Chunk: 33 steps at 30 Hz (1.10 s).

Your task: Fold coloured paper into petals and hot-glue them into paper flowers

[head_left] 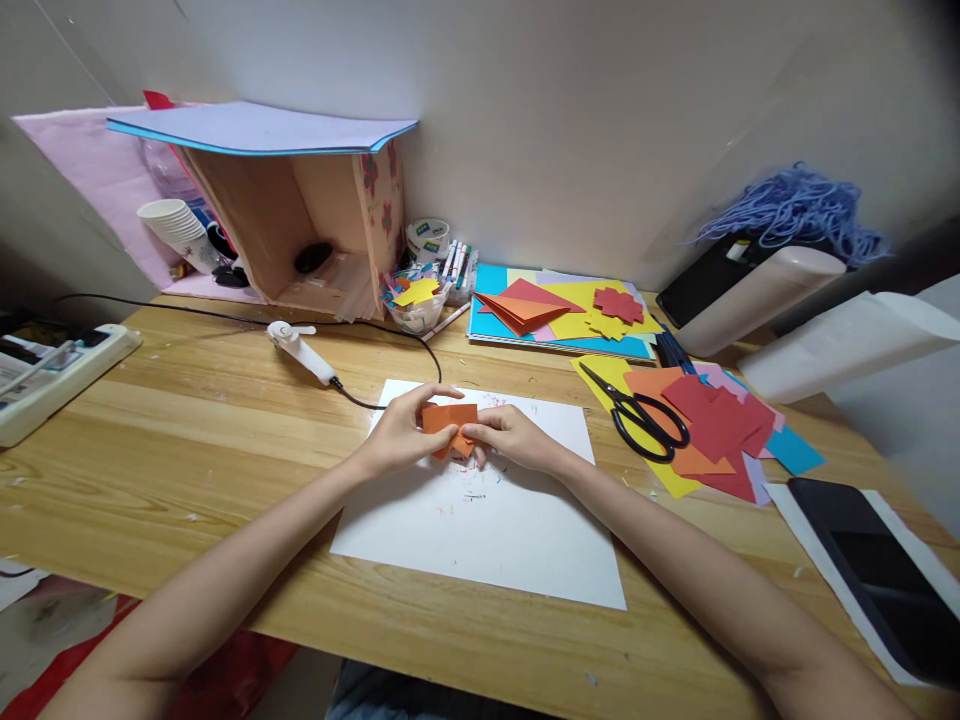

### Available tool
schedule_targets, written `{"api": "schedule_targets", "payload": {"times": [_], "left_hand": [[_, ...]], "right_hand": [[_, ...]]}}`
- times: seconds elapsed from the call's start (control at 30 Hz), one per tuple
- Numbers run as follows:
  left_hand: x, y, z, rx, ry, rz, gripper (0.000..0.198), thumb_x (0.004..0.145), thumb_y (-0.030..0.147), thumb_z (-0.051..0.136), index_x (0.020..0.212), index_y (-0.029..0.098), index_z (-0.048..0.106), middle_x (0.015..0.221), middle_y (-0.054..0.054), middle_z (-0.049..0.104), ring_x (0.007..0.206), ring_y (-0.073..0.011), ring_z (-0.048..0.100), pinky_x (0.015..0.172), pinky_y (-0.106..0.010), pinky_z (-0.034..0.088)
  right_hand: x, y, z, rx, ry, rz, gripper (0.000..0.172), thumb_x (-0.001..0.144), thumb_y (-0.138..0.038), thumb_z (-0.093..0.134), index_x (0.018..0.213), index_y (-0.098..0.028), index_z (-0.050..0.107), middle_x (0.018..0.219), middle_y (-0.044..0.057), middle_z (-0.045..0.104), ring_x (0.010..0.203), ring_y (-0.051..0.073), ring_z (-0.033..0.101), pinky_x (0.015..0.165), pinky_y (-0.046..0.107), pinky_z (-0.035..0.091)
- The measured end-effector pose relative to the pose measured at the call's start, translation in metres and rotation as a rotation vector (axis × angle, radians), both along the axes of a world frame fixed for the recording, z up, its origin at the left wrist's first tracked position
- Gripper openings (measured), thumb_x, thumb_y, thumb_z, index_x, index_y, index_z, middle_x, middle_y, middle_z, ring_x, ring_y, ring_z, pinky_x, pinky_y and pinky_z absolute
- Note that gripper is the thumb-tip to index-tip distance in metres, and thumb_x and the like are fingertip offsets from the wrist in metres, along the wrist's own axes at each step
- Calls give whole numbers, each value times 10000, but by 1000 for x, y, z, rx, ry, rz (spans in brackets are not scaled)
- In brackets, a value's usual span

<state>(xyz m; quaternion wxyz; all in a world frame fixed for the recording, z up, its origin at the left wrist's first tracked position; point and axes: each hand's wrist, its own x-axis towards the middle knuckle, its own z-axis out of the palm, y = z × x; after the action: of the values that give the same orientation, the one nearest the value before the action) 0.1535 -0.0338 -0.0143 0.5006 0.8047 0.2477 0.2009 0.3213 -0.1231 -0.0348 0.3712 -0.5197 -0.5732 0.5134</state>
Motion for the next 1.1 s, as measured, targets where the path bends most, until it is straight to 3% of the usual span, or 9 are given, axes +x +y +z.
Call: {"api": "schedule_targets", "payload": {"times": [0.1,0.23,0.43,0.63,0.8,0.93,1.1], "left_hand": [[1,0,-2,-26,-18,2,378,682,216,587,1050,146,539,1024,-69,597,753,-133,572,623,-210,450],[1,2,-4,-71,-34,20,391,678,217,600,1057,141,543,1057,-81,583,785,-143,578,654,-221,461],[-1,5,-6,-113,-50,-15,413,700,257,607,1089,144,526,1063,-84,578,756,-139,579,638,-228,469],[-2,5,-5,-106,-13,-81,458,702,269,616,1134,172,497,1120,-85,547,808,-158,580,683,-252,477],[-2,3,-7,-147,17,-129,501,693,290,627,1160,185,479,1121,-87,541,704,-127,575,598,-233,471],[-2,3,-8,-182,12,-118,539,686,306,634,1184,188,467,1161,-107,521,685,-120,578,571,-226,467],[0,1,-9,-196,43,-134,501,691,298,632,1159,193,487,1022,-70,586,724,-147,589,607,-246,482]], "right_hand": [[-1,-1,-1,15,-54,-56,330,850,-370,439,663,-135,578,463,-16,538,442,85,475,517,212,362],[-2,-1,0,-3,-50,-39,367,857,-414,411,667,-142,569,507,-4,566,485,96,521,541,213,377],[-2,-3,1,44,-133,-63,495,858,-463,378,477,-158,457,406,-22,479,421,80,455,531,212,365],[-1,-2,2,12,-141,-2,485,854,-484,369,544,-144,525,513,7,553,476,86,476,520,212,358],[-2,0,-5,18,-170,-93,474,854,-460,383,527,-144,514,459,0,515,443,86,456,476,208,333],[-3,0,-5,1,-104,-83,485,869,-461,335,562,-142,534,466,0,518,452,91,463,497,212,343],[-5,0,-1,63,-115,-166,443,846,-452,383,543,-149,497,506,-18,478,471,82,396,488,212,298]]}}
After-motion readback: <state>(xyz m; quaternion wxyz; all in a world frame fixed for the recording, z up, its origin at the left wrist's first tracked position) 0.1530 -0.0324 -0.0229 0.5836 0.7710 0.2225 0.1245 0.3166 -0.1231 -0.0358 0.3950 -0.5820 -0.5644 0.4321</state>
